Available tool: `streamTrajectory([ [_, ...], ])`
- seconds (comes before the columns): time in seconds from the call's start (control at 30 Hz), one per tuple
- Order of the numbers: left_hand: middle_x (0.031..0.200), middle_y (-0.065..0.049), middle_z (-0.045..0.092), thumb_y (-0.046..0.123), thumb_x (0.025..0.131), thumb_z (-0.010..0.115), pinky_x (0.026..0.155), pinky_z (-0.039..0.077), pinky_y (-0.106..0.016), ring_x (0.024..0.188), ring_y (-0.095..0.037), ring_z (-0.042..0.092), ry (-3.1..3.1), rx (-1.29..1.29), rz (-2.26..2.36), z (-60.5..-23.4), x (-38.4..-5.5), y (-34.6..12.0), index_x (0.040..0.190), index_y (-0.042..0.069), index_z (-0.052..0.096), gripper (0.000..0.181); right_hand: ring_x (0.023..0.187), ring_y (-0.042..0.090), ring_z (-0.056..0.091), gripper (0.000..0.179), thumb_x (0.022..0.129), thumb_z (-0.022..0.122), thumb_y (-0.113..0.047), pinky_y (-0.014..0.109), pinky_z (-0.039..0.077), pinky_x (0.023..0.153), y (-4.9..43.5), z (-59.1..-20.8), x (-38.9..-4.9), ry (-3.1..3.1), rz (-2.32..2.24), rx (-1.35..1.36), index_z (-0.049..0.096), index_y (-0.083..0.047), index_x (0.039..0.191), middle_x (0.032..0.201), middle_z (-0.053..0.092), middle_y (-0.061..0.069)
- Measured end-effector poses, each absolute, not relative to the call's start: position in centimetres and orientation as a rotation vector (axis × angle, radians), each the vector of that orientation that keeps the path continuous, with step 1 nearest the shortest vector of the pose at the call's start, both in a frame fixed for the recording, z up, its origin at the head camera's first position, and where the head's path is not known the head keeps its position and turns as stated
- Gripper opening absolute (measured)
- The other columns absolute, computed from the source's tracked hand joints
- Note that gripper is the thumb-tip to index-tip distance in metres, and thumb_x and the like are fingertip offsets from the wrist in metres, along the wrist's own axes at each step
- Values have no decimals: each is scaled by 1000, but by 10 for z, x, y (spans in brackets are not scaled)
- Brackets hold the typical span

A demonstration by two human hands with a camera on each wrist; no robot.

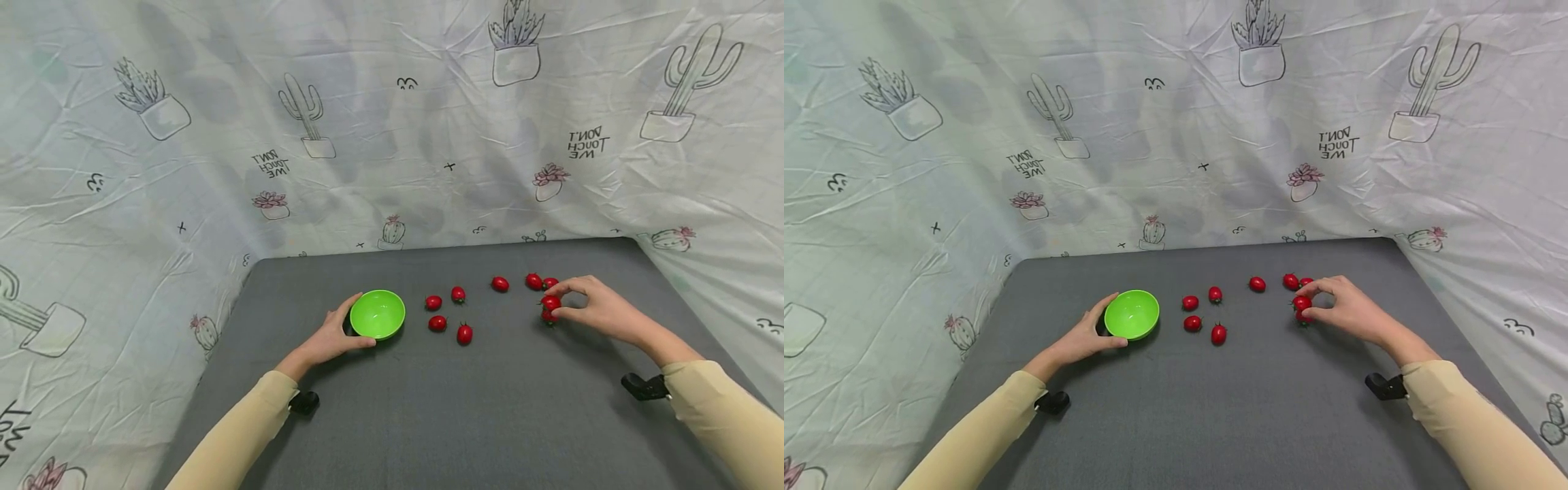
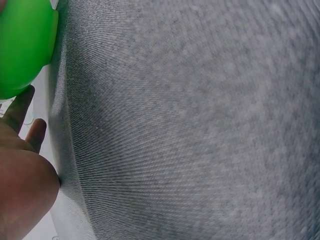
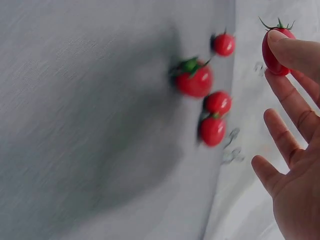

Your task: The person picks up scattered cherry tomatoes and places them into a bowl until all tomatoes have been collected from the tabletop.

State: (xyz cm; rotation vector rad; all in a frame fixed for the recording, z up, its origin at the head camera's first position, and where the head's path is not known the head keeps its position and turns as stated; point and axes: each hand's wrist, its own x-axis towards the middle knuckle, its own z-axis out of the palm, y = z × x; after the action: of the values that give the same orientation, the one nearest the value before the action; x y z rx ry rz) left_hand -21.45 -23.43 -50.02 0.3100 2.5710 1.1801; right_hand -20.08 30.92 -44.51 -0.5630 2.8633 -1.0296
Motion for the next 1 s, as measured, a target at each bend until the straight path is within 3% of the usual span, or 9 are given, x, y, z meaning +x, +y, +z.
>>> streamTrajectory([
  [0.13, 161, -10, 28, 57, 77, 86, 104, 32, -68, 144, -34, 25, 2584, 316, 1180, -501, -216, -234, 163, 39, 19, 110, 126, 31, 43, 34, 94, 78, -35, 60, 37, 98, 291, -437, -208, 2840, -1038, -555, 71, -17, 122, 125, 62, 7],
  [0.23, 161, -10, 28, 57, 78, 86, 104, 33, -67, 143, -33, 26, 2584, 321, 1179, -502, -217, -235, 163, 39, 19, 110, 124, 27, 44, 33, 93, 78, -36, 59, 39, 98, 277, -435, -216, 2811, -1071, -582, 72, -20, 121, 126, 60, 4],
  [0.53, 165, -8, 23, 57, 77, 86, 107, 28, -69, 149, -35, 17, 2577, 312, 1182, -500, -216, -235, 163, 41, 19, 110, 127, 23, 43, 33, 93, 79, -36, 53, 40, 99, 232, -426, -236, 2743, -1095, -724, 72, -24, 123, 124, 63, -4],
  [1.0, 167, -10, 17, 56, 79, 85, 108, 22, -75, 153, -44, 0, 2561, 321, 1176, -500, -214, -237, 164, 39, 18, 109, 127, 22, 43, 29, 93, 79, -31, 54, 40, 102, 162, -418, -256, 2613, -1146, -914, 73, -26, 121, 123, 66, -9],
])
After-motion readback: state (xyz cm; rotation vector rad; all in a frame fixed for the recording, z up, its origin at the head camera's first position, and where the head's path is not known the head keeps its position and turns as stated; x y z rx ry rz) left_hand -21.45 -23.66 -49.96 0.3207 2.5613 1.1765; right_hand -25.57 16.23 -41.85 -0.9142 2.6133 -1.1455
